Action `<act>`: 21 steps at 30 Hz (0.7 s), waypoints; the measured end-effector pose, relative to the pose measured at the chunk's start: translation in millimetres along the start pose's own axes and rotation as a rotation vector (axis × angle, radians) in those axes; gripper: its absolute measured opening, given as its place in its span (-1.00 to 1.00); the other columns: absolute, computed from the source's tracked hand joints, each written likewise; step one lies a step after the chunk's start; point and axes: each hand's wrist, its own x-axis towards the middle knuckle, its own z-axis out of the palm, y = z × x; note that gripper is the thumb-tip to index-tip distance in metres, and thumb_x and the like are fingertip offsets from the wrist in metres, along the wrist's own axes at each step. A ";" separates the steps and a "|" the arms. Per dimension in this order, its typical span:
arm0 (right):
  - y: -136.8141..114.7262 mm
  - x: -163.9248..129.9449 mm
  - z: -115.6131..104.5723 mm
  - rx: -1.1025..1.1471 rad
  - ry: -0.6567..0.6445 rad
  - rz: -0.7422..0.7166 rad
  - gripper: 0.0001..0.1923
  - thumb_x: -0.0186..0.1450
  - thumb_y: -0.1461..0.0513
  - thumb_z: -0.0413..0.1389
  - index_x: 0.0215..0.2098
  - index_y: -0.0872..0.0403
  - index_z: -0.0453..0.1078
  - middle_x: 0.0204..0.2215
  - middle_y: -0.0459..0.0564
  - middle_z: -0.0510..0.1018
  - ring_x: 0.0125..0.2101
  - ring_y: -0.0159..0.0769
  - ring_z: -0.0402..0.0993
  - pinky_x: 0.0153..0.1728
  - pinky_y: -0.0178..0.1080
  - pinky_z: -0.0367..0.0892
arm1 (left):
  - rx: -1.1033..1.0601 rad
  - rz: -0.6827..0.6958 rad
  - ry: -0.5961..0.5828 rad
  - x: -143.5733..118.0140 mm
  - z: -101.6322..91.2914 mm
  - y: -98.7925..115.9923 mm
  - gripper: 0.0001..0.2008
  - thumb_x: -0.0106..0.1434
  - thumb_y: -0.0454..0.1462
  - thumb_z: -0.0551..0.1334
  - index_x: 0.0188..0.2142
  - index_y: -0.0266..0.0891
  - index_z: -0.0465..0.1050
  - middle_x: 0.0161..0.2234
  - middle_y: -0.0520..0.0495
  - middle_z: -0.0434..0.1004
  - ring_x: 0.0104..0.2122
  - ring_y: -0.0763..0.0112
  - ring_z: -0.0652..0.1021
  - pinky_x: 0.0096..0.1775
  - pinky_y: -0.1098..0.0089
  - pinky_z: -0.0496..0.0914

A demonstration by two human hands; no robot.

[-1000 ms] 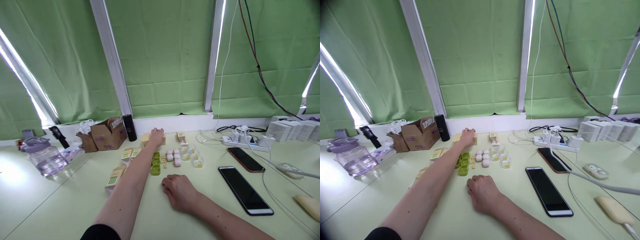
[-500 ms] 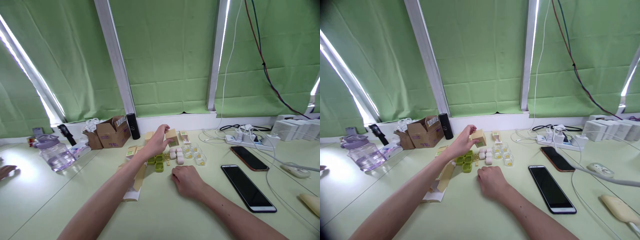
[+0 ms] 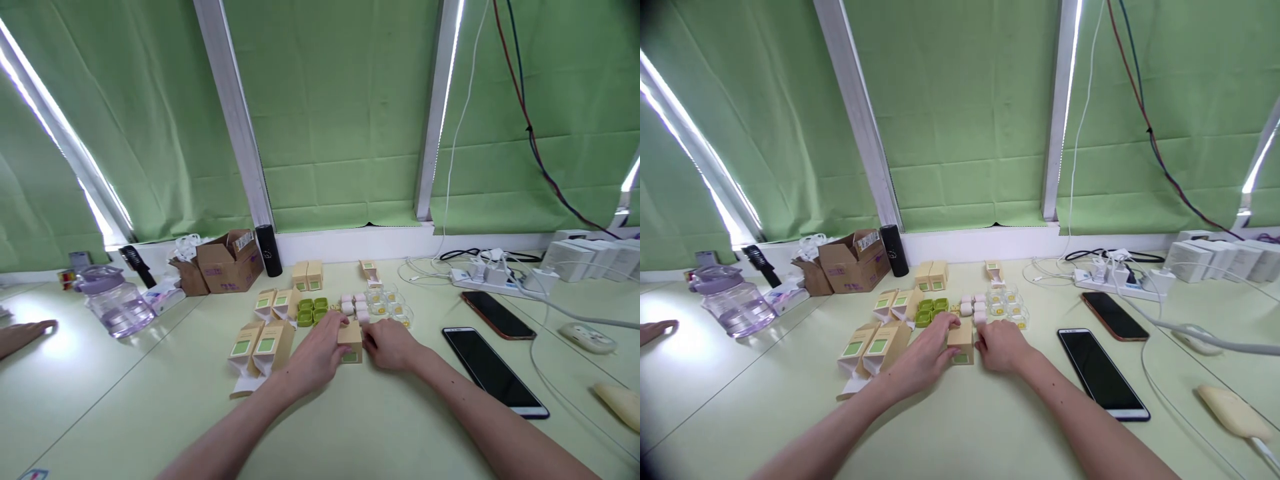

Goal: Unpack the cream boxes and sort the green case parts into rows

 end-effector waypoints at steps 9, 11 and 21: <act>0.7 -3.3 1.9 0.016 -0.005 -0.026 -0.85 0.35 0.19 0.11 -0.30 0.05 0.49 -0.33 0.07 0.68 -0.35 -0.15 0.56 -0.38 -0.24 0.07 | 0.065 0.087 0.088 -1.0 -13.4 -13.2 -0.42 0.23 -0.42 0.15 0.23 -0.10 0.21 0.20 -0.19 0.38 0.23 0.07 0.35 0.24 0.00 0.30; 2.2 -7.0 4.6 0.040 0.028 -0.025 -0.87 0.36 0.19 0.11 -0.29 0.05 0.47 -0.33 0.04 0.67 -0.34 -0.18 0.55 -0.37 -0.25 0.04 | 0.111 0.087 0.111 0.4 -13.6 -18.7 -0.40 0.17 -0.47 0.13 0.21 -0.11 0.26 0.15 -0.17 0.42 0.21 0.06 0.34 0.23 -0.01 0.30; 10.1 -16.2 7.3 0.267 0.145 -0.176 -0.90 0.27 0.32 0.07 -0.31 0.04 0.40 -0.43 -0.09 0.58 -0.42 -0.30 0.42 -0.35 -0.30 0.10 | 0.216 -0.015 0.101 1.4 0.8 -33.9 -0.62 0.28 -0.41 0.15 0.07 -0.17 0.46 0.02 -0.19 0.45 0.12 0.02 0.34 0.14 -0.04 0.33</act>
